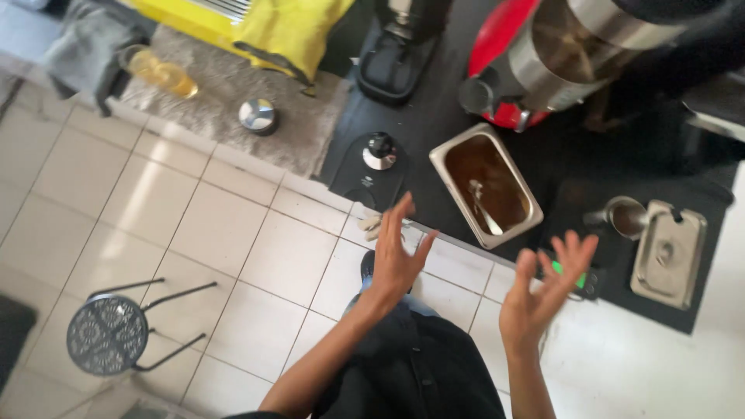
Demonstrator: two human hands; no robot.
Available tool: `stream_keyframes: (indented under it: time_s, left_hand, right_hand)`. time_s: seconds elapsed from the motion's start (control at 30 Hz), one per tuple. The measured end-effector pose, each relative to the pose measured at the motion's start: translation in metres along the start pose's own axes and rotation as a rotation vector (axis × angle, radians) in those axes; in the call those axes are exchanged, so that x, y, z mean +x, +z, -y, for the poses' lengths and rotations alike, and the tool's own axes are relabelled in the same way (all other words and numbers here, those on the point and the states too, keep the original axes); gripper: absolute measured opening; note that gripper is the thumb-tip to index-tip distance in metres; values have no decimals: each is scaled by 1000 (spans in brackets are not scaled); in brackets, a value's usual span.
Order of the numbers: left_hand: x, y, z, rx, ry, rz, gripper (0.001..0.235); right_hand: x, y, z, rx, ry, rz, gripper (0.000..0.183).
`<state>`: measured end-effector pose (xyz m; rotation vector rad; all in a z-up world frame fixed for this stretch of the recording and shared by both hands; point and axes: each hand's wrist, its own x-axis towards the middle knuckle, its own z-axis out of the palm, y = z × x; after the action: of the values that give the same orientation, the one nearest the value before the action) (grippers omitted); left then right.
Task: Preparing espresso shots using a professional espresso machine, including dosing, tamping, and weighing.
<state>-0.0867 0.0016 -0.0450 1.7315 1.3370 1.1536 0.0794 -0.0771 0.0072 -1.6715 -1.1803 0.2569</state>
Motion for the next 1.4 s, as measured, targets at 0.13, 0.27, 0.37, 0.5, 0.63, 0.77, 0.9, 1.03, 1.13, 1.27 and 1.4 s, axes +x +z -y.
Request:
stream_keyframes:
  time_s: [0.13,0.27,0.37,0.5,0.63,0.77,0.9,1.03,1.13,1.27,1.4]
  left_hand:
    - [-47,-31,9,-12,-55,-61,47]
    - [-63,-66,26,1,-101,-148,41]
    - [-42,-106,51,164,-74,-334,45]
    - [9,-179,49,262,-32,-641,42]
    - [32,-225,58,142,109,-731,51]
    - [9,-273,93,-11,-71,-577,47]
    - [-57,-332,200,45,-494,-369,39]
    - [-194,-367,401,366,-856,-329,43]
    - [-281,-402,469,627,-1137,-78,42]
    - [-310,-429,488,523,-1439,-22,46]
    - [-274,-431,473,482,-1433,-150,39]
  right_hand:
    - [-16,-6,8,-33,-358,-49,22]
    - [-31,22,38,150,-163,627,30]
    - [-28,61,63,185,144,1047,81]
    - [-22,138,69,485,490,950,20]
    - [46,236,168,705,-23,878,17]
    - [132,360,255,1203,262,997,51]
    - [183,445,326,1272,370,687,70]
    - [192,512,334,1490,407,202,33]
    - [190,530,332,1451,198,75,27]
    - [236,594,326,1295,92,-143,37]
    - [290,664,319,1117,247,-531,67]
